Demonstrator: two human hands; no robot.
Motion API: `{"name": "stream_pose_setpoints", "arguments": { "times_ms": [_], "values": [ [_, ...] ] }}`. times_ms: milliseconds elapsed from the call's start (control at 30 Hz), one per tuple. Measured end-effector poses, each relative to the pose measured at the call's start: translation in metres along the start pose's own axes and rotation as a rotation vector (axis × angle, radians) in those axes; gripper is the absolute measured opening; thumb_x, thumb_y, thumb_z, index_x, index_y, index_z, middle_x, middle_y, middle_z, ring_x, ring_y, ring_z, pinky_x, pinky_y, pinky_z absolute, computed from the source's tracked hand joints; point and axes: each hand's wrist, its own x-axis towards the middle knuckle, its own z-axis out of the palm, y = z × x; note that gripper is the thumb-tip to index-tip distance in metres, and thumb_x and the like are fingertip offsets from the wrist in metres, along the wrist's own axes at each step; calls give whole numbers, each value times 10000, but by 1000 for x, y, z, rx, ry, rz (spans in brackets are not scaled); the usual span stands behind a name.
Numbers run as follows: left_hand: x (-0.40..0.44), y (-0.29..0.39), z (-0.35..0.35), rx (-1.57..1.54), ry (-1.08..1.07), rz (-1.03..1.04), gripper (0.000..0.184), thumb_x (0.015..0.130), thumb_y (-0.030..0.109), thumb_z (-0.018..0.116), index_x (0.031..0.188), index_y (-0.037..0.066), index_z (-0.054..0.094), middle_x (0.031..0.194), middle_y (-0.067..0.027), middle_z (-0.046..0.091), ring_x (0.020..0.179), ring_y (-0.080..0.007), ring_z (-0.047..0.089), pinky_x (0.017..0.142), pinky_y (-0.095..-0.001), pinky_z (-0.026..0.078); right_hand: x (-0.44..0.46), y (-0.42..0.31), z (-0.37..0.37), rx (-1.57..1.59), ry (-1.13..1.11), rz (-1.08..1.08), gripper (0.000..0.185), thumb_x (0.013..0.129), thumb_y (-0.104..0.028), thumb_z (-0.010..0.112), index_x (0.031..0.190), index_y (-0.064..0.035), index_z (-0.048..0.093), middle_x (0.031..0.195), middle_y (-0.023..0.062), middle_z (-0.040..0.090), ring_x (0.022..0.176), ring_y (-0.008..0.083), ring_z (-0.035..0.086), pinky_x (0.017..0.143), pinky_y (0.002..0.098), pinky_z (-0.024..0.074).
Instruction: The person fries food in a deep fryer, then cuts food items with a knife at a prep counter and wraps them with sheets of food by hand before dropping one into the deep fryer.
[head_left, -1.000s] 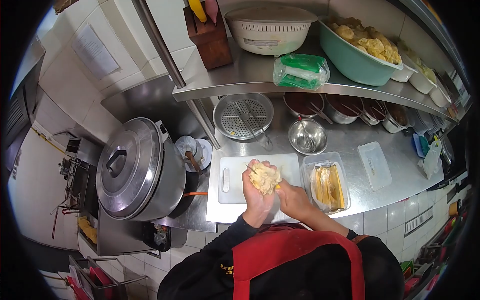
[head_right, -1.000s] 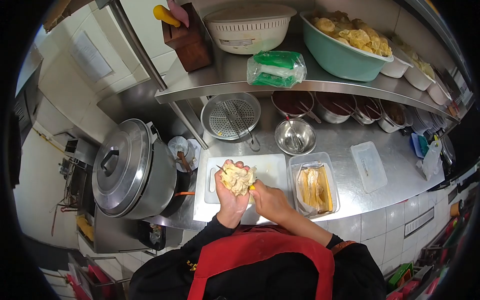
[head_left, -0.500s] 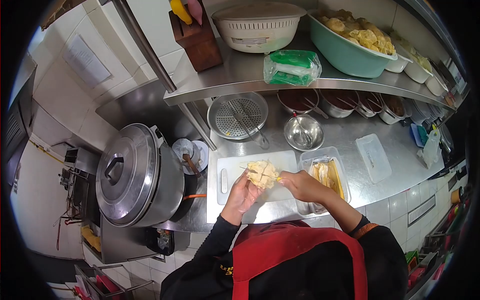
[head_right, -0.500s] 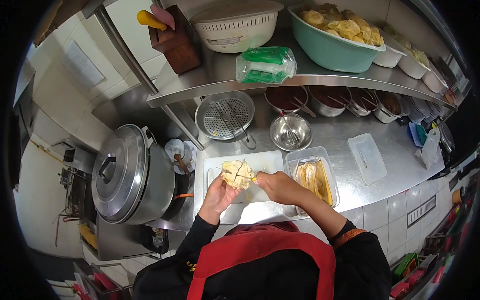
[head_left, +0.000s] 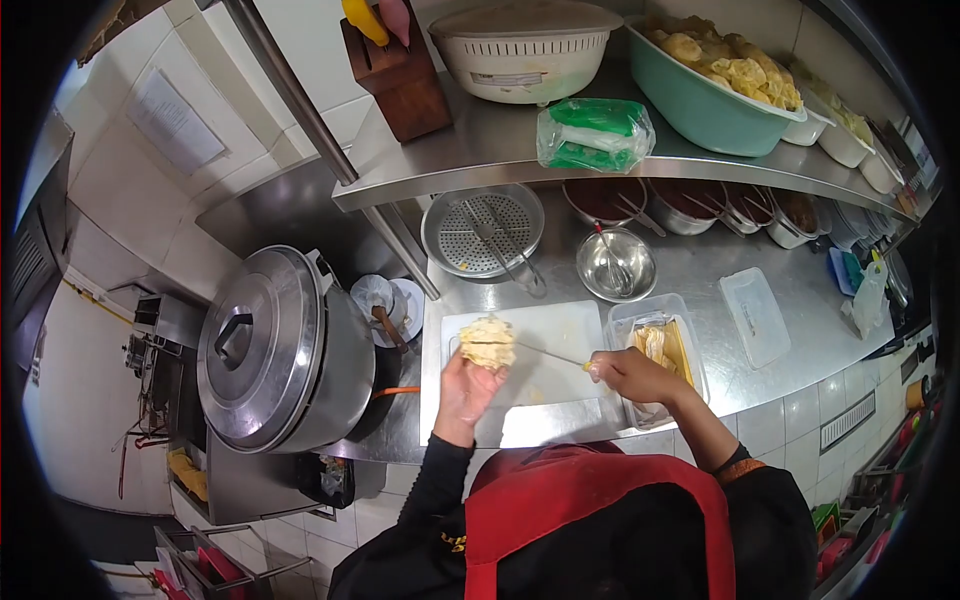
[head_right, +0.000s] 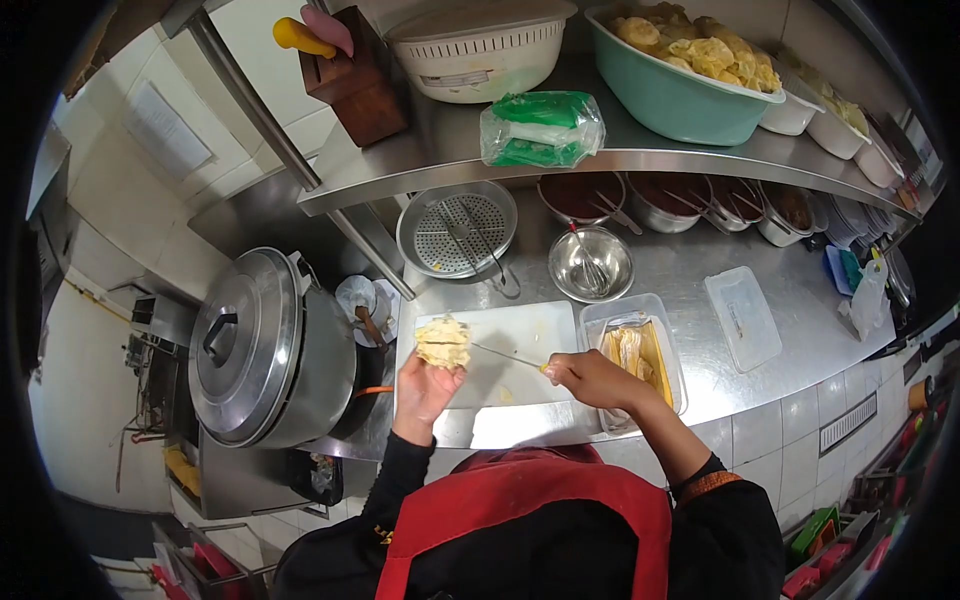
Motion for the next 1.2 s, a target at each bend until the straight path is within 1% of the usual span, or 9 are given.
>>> {"name": "stream_pose_setpoints", "arguments": {
  "times_ms": [200,300,400,533,700,933,1133,1167,1200],
  "values": [
    [1,14,-17,135,156,82,437,862,262,438,1223,19,397,1216,-153,479,1090,-288,489,869,-408,421,51,41,81,-351,248,186,235,832,-150,449,1010,3,469,842,232,593,776,375,594,701,463,463],
    [3,5,-23,160,123,57,402,883,253,435,1218,33,407,1213,-135,483,1089,-269,492,860,-381,431,82,53,114,-437,339,282,388,753,-74,502,1132,-12,446,867,194,582,810,342,598,698,453,476],
    [4,-4,-25,191,136,68,379,899,267,420,1203,42,424,1196,-124,497,1071,-251,507,838,-357,448,62,42,103,-586,434,118,486,724,-43,518,1200,-27,419,855,179,567,859,334,578,722,438,475],
    [6,-13,-25,201,243,134,350,911,261,402,1187,50,441,1169,-110,520,1046,-245,525,828,-350,459,26,57,53,-423,840,-94,315,717,-9,504,1028,-9,554,853,181,585,860,309,564,747,395,463],
    [15,-18,-31,167,229,77,297,921,235,413,1148,46,447,1147,-99,522,1053,-242,520,874,-371,443,-12,106,23,-213,831,380,206,756,-112,518,929,-16,575,780,198,602,729,376,581,682,447,459],
    [32,-39,-13,163,220,19,297,923,252,413,1144,58,454,1152,-91,518,1071,-224,503,891,-354,426,6,136,45,-333,915,400,121,777,-160,533,803,-43,547,746,193,600,692,385,583,635,476,456],
    [28,-47,-8,141,196,-54,294,922,253,415,1142,64,463,1148,-86,525,1059,-218,510,872,-339,430,-19,129,26,76,1145,157,53,802,-60,530,776,-25,500,601,100,551,555,229,571,523,358,432],
    [27,-49,-7,162,201,-61,307,921,260,414,1156,67,456,1158,-84,519,1062,-215,508,863,-332,431,-25,120,19,244,1142,128,82,810,29,515,820,-48,490,564,40,500,535,79,448,460,264,351],
    [27,-51,-5,183,205,-70,321,919,266,412,1170,70,449,1169,-83,514,1065,-212,506,854,-326,432,-32,101,9,299,1145,160,71,810,21,514,809,-46,489,560,30,501,530,75,459,465,265,360]
  ]
}}
